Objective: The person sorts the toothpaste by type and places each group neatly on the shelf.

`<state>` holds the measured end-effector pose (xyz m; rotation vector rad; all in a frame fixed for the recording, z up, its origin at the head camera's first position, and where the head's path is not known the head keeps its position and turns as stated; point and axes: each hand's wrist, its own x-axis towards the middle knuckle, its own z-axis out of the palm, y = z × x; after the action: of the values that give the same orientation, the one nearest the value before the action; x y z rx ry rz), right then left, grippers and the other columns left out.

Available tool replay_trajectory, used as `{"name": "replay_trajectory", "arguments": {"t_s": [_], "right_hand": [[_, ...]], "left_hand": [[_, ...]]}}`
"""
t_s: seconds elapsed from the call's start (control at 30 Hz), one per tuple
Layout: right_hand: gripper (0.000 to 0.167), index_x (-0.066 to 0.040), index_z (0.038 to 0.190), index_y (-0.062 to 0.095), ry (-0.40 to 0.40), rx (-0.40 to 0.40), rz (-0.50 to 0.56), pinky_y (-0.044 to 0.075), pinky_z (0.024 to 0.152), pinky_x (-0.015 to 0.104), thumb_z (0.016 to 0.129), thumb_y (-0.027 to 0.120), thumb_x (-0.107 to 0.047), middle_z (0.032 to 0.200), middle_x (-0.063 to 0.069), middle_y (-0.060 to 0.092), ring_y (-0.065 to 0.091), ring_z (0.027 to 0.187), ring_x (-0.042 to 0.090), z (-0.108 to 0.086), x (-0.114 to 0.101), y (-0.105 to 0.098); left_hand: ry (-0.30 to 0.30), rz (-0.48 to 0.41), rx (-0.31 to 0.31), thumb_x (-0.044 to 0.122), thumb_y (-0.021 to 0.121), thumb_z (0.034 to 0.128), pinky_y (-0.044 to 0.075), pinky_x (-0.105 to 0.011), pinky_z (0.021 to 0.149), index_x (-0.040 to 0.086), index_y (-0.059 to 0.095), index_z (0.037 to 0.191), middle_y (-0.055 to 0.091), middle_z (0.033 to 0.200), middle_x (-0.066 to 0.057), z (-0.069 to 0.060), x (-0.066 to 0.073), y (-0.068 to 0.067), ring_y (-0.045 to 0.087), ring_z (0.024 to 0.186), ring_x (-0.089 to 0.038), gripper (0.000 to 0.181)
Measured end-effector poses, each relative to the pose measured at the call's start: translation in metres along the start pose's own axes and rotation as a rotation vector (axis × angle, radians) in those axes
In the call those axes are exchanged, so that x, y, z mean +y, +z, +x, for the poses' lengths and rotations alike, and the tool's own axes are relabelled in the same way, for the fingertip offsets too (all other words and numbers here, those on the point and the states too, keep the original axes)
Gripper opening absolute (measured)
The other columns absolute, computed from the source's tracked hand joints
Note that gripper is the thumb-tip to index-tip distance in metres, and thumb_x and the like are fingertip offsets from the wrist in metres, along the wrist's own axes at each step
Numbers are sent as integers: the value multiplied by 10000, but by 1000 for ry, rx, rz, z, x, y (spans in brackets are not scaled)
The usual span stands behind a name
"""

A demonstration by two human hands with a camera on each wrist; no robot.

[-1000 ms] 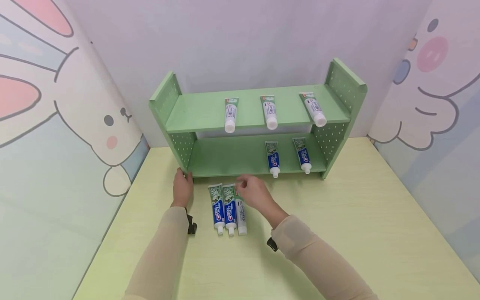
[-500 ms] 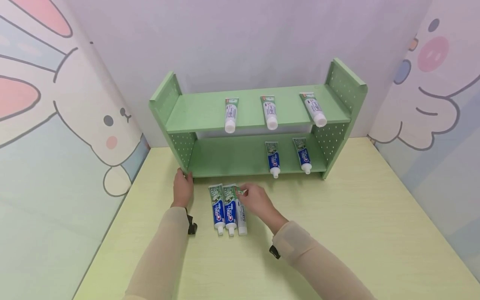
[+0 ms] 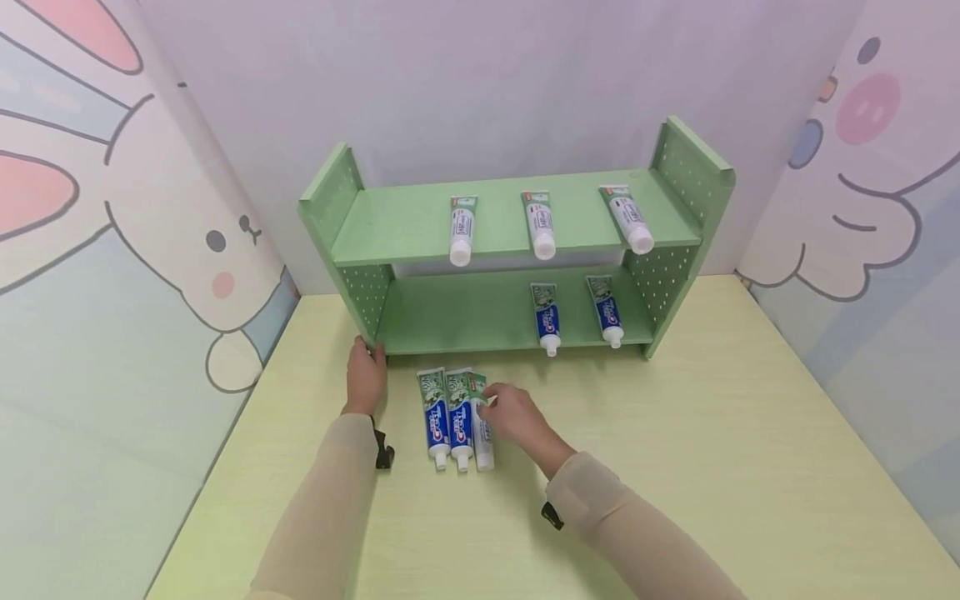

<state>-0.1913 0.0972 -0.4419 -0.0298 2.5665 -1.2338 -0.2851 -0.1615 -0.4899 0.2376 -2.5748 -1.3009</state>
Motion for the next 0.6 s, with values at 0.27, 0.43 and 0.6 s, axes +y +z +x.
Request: {"name": "replay_trajectory", "arguments": {"t_s": [0.27, 0.43, 0.6], "right_hand": [[434, 34, 1288, 558, 49, -90, -53, 549, 573, 383, 925, 676, -172, 975, 143, 636, 632, 637, 241, -3, 4, 4], [437, 39, 1286, 558, 53, -100, -72, 537, 560, 368, 925, 678, -177, 964, 133, 642, 627, 624, 235, -3, 5, 6], [423, 38, 1257, 578, 64, -112, -104, 521, 548, 341, 919, 686, -192, 941, 103, 643, 618, 615, 221, -3, 7, 9]], "left_hand": [[-4, 5, -5, 203, 416, 1061, 442, -476, 955, -38, 350, 1381, 478, 1217, -201, -1, 2, -1, 503, 1162, -351, 406], [-8, 2, -4, 204, 415, 1062, 441, -475, 954, -36, 353, 1377, 479, 1220, -201, -1, 3, -1, 502, 1164, -350, 401], [-4, 4, 1, 204, 416, 1061, 445, -482, 945, -39, 358, 1372, 484, 1213, -205, -1, 2, -1, 508, 1154, -357, 399]]}}
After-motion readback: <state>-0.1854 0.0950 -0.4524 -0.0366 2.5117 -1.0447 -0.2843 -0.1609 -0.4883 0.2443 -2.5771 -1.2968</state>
